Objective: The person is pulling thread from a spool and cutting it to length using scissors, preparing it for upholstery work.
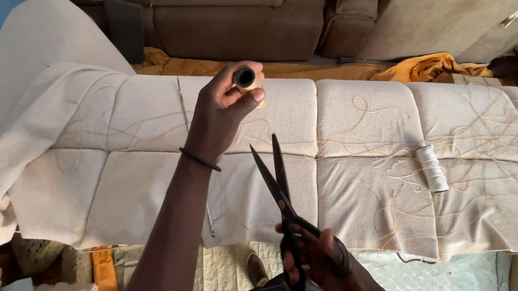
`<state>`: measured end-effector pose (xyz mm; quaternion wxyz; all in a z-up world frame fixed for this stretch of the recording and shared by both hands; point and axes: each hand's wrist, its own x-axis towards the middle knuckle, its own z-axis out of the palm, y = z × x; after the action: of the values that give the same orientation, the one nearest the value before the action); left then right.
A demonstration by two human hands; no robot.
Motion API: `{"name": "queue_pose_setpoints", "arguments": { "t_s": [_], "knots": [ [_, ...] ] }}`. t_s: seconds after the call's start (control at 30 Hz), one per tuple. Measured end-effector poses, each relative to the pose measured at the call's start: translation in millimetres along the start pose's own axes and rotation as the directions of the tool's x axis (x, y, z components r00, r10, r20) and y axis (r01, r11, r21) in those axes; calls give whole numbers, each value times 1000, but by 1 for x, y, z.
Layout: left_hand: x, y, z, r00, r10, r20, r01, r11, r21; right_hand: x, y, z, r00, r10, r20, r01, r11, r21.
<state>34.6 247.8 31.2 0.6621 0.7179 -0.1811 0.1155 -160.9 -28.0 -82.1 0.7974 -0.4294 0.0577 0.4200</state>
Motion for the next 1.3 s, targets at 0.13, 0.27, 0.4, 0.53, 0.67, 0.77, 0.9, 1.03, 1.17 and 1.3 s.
{"name": "queue_pose_setpoints", "arguments": {
  "t_s": [0.13,0.27,0.4,0.53,0.67,0.77,0.9,1.03,1.17,1.3],
  "knots": [
    [-12,2,15,963,-136,-235,70,960,-271,7,-35,50,995,-68,-70,69,997,14],
    [-24,-10,21,887,-269,-376,0,813,-582,19,-51,70,995,-91,42,81,976,201],
    [-28,-39,12,832,-327,-448,-91,716,-692,4,-49,80,993,-95,72,78,974,213],
    [-27,-24,0,740,-489,-462,149,788,-597,-12,-30,59,996,-67,52,52,969,241],
    [-26,-24,1,776,-488,-399,201,792,-577,-15,-24,53,985,-1,172,-49,956,290],
    [-29,-38,8,837,-466,-289,194,745,-638,-4,-34,78,994,-65,83,39,959,281],
    [-39,-37,11,850,-479,-221,221,702,-677,20,-51,76,981,-145,130,98,944,314],
    [-50,-38,10,869,-466,-167,106,505,-857,24,-65,76,975,-189,115,157,957,243],
    [-62,-37,13,885,-453,-109,112,434,-894,15,-70,81,978,-178,111,168,982,89],
    [-70,-31,17,902,-432,-13,147,336,-930,19,-66,73,976,-174,131,166,984,70]
  ]
}}
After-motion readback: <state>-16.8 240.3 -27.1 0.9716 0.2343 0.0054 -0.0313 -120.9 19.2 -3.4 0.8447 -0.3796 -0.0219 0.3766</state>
